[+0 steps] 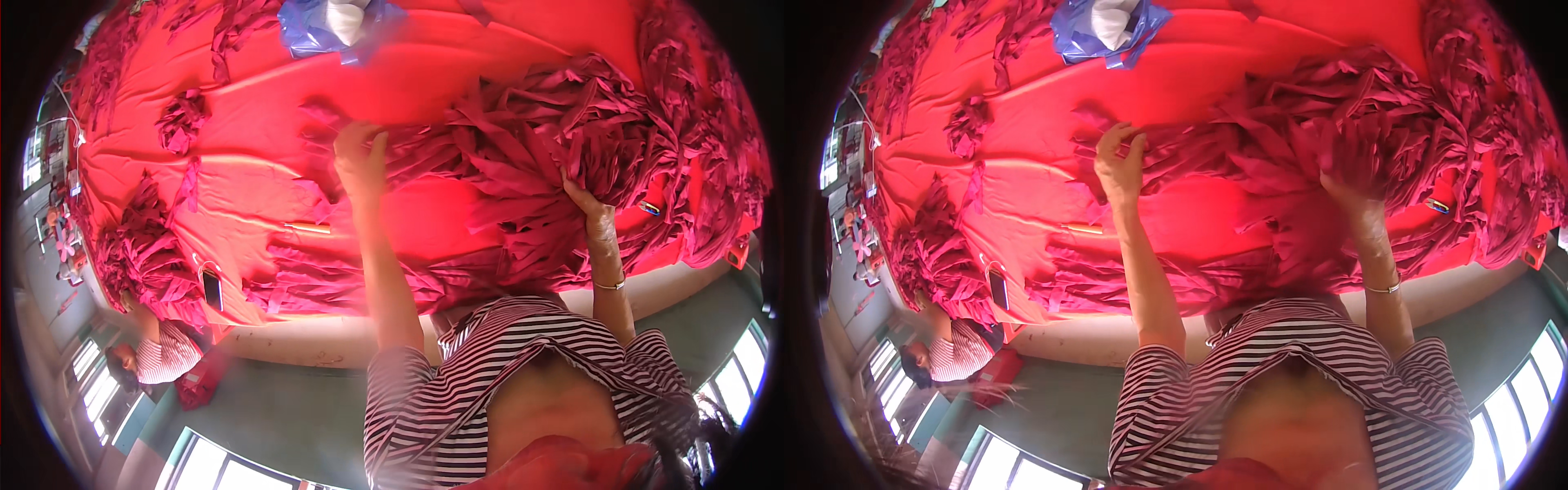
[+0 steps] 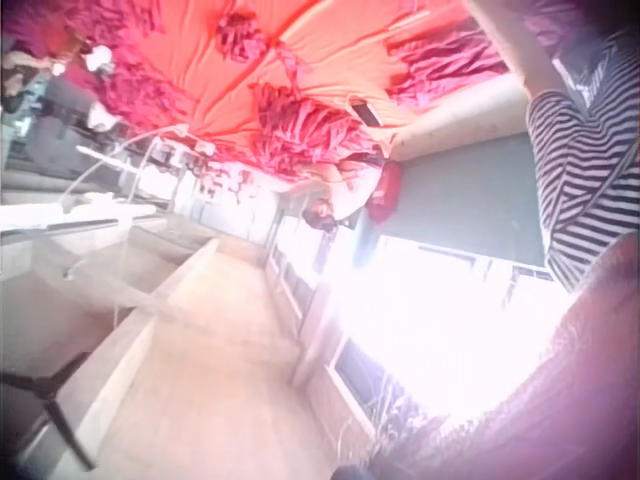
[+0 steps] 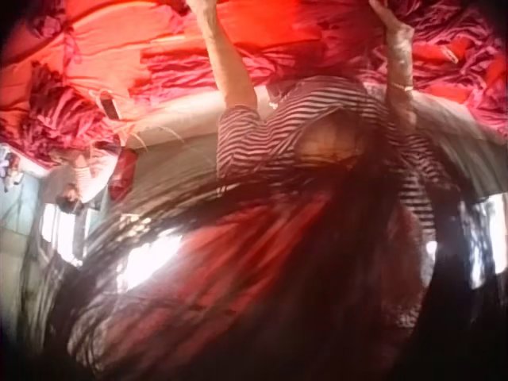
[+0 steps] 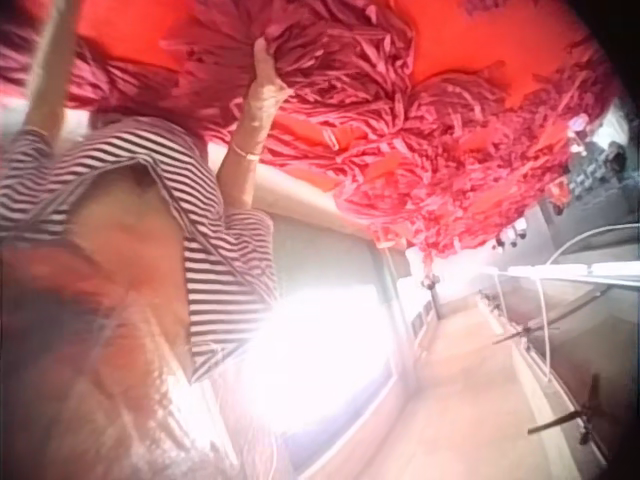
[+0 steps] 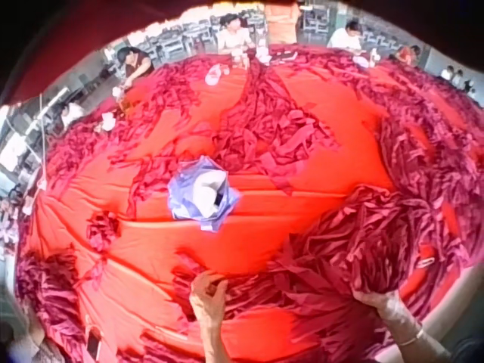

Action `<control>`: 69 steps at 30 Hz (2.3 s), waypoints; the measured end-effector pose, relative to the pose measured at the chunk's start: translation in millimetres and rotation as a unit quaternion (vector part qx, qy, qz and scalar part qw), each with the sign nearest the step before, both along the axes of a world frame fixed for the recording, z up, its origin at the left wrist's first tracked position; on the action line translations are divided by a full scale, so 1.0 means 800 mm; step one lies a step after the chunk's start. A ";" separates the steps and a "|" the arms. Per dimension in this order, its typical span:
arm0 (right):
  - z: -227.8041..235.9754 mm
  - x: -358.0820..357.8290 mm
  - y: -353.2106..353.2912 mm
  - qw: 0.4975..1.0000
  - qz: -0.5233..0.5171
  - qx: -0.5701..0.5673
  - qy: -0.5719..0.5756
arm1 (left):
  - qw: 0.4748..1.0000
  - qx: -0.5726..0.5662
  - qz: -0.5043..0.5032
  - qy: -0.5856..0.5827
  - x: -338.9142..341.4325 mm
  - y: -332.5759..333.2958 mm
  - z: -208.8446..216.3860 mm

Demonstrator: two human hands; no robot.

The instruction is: The person sorts through a large pile of magenta fabric strips on a table, picking up pieces and moving them aside. Another person is visible in the background performing a similar task. The camera is head-mounted and provides a first-person view of the hands working with the fabric.

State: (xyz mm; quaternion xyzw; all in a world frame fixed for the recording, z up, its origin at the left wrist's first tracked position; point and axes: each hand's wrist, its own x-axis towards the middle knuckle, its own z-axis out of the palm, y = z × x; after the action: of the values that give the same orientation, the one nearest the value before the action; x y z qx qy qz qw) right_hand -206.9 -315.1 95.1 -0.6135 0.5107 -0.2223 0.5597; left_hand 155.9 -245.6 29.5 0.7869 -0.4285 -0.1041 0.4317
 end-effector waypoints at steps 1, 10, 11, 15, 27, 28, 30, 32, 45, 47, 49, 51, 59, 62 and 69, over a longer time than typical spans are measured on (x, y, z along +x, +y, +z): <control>-0.002 -0.001 0.000 1.000 -0.015 0.004 -0.004 | 0.994 -0.046 -0.003 0.103 -0.011 -0.001 0.027; 0.017 0.022 0.013 0.962 0.141 -0.184 0.144 | 0.877 -0.117 -0.131 0.448 -0.188 -0.010 0.113; 0.024 0.032 0.014 0.982 0.085 -0.138 0.098 | 0.883 -0.101 -0.135 0.438 -0.203 -0.011 0.110; 0.030 0.043 0.015 0.992 0.042 -0.120 0.008 | 0.869 -0.119 -0.119 0.465 -0.226 -0.005 0.096; 0.017 0.074 0.015 0.991 0.035 -0.123 0.025 | 0.892 -0.130 -0.064 0.429 -0.214 0.022 0.085; -0.002 0.053 0.012 0.983 0.069 -0.154 0.071 | 0.902 -0.145 -0.028 0.406 -0.205 0.033 0.076; -0.018 0.028 0.010 0.950 0.127 -0.244 0.145 | 0.888 -0.138 0.123 0.422 -0.174 0.066 0.053; -0.005 0.042 0.009 0.957 0.078 -0.254 0.113 | 0.841 -0.137 0.326 0.410 -0.124 0.111 0.007; 0.029 0.066 0.015 0.994 -0.066 -0.076 -0.032 | 0.892 -0.027 0.433 0.126 -0.066 0.231 -0.098; 0.025 0.053 0.011 0.990 -0.012 -0.140 0.025 | 0.934 0.157 0.317 -0.042 -0.085 0.229 -0.074; 0.022 0.048 0.014 0.988 0.011 -0.149 0.045 | 0.592 -0.305 0.435 0.607 -0.065 0.195 -0.052; 0.019 0.042 0.018 0.992 -0.006 -0.115 0.047 | 0.644 -0.163 0.414 0.622 -0.051 0.160 -0.033; 0.032 0.054 0.017 0.996 -0.027 -0.079 0.011 | 0.873 0.073 0.363 0.317 -0.058 0.166 -0.097; 0.022 0.052 0.015 0.996 -0.053 -0.070 -0.014 | 0.762 -0.100 0.354 0.533 -0.072 0.187 -0.076; 0.016 0.041 0.011 0.997 -0.029 -0.076 0.015 | 0.662 -0.348 0.230 0.623 -0.070 0.210 -0.087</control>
State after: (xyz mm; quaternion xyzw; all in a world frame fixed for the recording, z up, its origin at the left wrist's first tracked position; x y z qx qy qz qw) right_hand -174.4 -306.0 108.1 -0.6425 0.5186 -0.2674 0.4966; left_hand 100.1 -77.2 -40.1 0.4045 0.1298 -0.3110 0.8502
